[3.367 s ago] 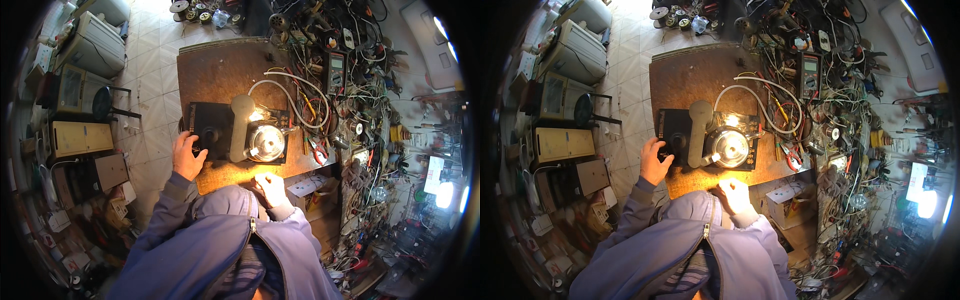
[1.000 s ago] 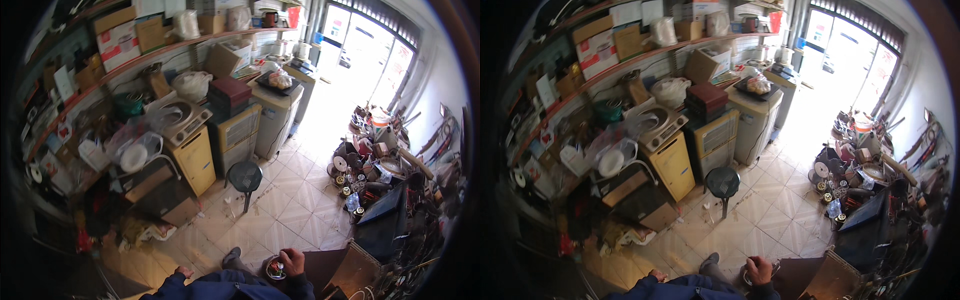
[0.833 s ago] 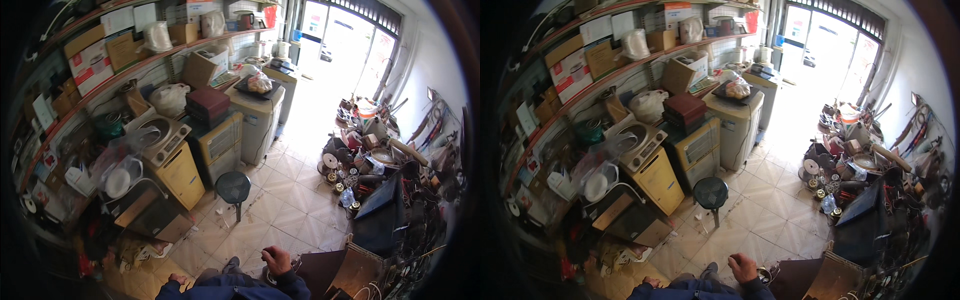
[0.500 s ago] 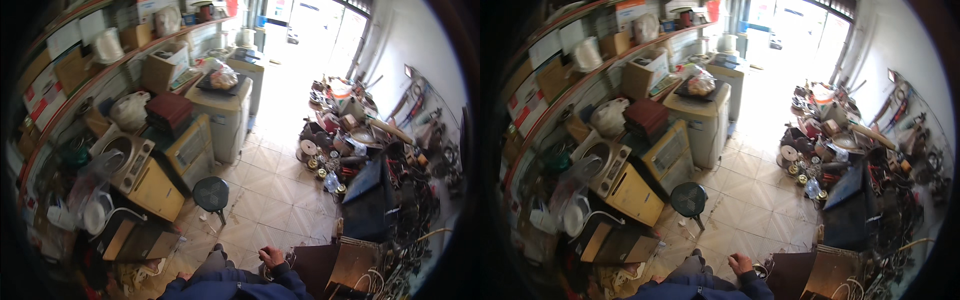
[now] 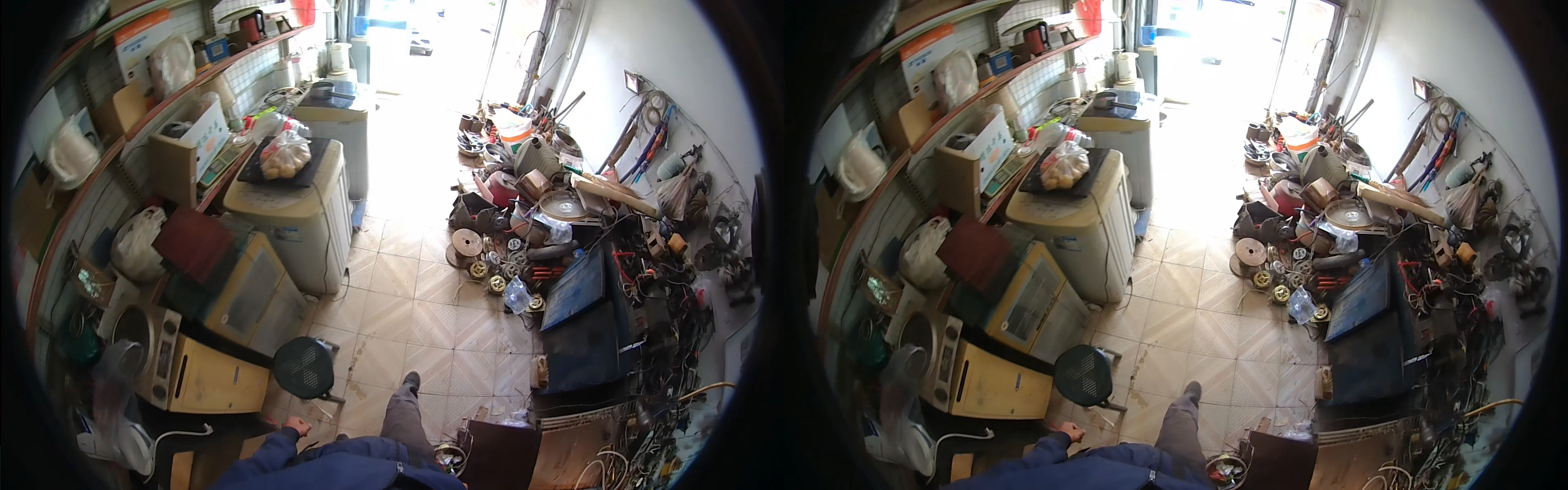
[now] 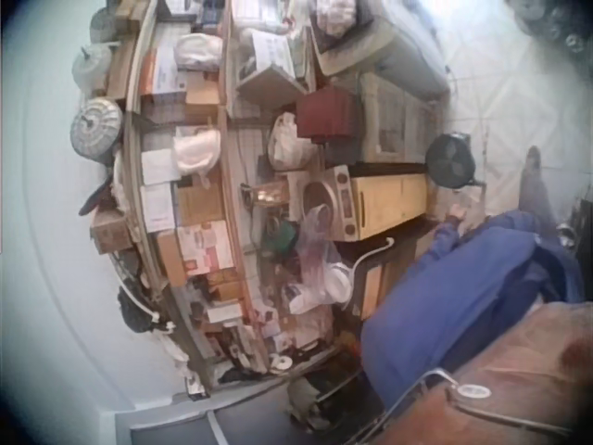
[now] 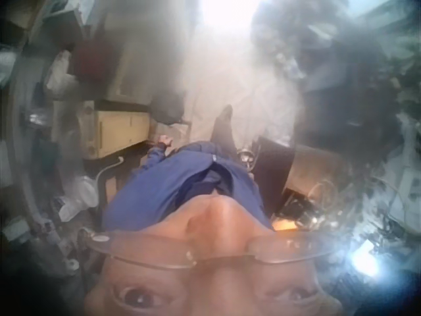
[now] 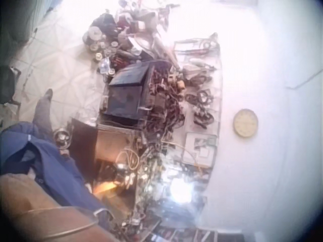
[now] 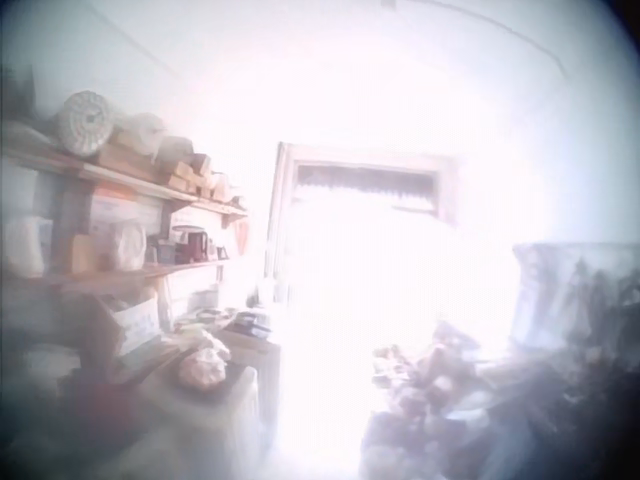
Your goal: The person opens an induction cooktop, manipulates internal wires and components with pliers and a screwdriver, then closes the unit and tests it by placing a kettle on the surface. The cooktop powers on and displays a temperature reading.
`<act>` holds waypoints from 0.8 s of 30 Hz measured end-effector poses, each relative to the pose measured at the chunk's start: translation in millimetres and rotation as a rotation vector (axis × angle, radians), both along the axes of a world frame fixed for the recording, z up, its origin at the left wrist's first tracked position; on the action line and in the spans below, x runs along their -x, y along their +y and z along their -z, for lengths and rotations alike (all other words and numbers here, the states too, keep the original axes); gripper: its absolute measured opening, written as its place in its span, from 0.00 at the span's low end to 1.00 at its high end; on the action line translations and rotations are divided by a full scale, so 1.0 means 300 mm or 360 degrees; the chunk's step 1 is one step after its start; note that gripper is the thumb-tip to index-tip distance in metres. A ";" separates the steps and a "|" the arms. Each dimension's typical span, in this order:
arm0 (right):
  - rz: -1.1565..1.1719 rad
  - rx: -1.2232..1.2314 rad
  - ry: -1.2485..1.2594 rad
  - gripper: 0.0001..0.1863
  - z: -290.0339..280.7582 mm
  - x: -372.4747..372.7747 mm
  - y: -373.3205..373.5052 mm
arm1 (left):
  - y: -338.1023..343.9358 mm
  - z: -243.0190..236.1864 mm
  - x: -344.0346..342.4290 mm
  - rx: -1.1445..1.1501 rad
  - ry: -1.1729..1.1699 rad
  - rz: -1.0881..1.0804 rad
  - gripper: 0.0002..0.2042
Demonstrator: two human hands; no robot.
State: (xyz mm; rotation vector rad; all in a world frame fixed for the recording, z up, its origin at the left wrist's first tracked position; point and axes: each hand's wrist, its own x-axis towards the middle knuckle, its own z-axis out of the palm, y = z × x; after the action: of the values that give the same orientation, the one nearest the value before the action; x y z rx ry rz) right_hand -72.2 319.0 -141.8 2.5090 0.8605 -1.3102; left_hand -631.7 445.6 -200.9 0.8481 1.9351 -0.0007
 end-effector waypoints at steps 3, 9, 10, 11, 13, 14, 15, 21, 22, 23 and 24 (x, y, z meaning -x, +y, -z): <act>0.0117 -0.0072 0.0067 0.17 -0.019 -0.019 0.219 | 0.241 -0.002 -0.094 0.0036 0.0001 -0.0061 0.16; 0.0304 -0.0389 0.0249 0.13 -0.014 -0.194 0.858 | 0.792 -0.147 -0.319 -0.0182 -0.0006 0.0018 0.15; 0.0333 -0.0437 0.0329 0.12 0.001 -0.234 1.011 | 0.837 -0.172 -0.350 -0.0245 0.0008 0.0005 0.15; 0.0399 -0.0490 0.0404 0.11 0.011 -0.257 1.154 | 0.903 -0.158 -0.351 -0.0254 -0.0055 -0.0060 0.15; 0.0380 -0.0604 0.0489 0.10 0.018 -0.279 1.463 | 1.075 -0.153 -0.348 -0.0324 -0.0150 -0.0144 0.15; 0.0343 -0.0653 0.0528 0.10 0.028 -0.293 1.616 | 1.148 -0.146 -0.334 -0.0382 -0.0199 -0.0166 0.15; 0.0324 -0.0701 0.0544 0.09 0.044 -0.296 1.747 | 1.236 -0.141 -0.326 -0.0434 -0.0257 -0.0170 0.15; 0.0291 -0.0657 0.0703 0.09 -0.022 -0.110 2.376 | 1.798 -0.169 -0.281 -0.0665 -0.0550 -0.0426 0.15; 0.0236 -0.0605 0.0779 0.09 -0.029 -0.089 2.439 | 1.912 -0.206 -0.279 -0.0712 -0.0574 -0.0456 0.15; 0.0038 -0.0648 0.0770 0.09 0.029 -0.121 2.465 | 2.044 -0.243 -0.280 -0.0765 -0.0623 -0.0476 0.15; 0.0167 -0.0616 0.0758 0.08 0.041 -0.106 2.482 | 2.165 -0.285 -0.271 -0.0812 -0.0652 -0.0492 0.15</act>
State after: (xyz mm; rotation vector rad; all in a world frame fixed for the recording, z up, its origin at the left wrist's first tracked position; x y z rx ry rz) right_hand -40.3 1063.7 -154.1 2.5798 1.1881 -1.9961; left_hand -550.4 1095.0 -115.4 0.7850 1.6694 0.8181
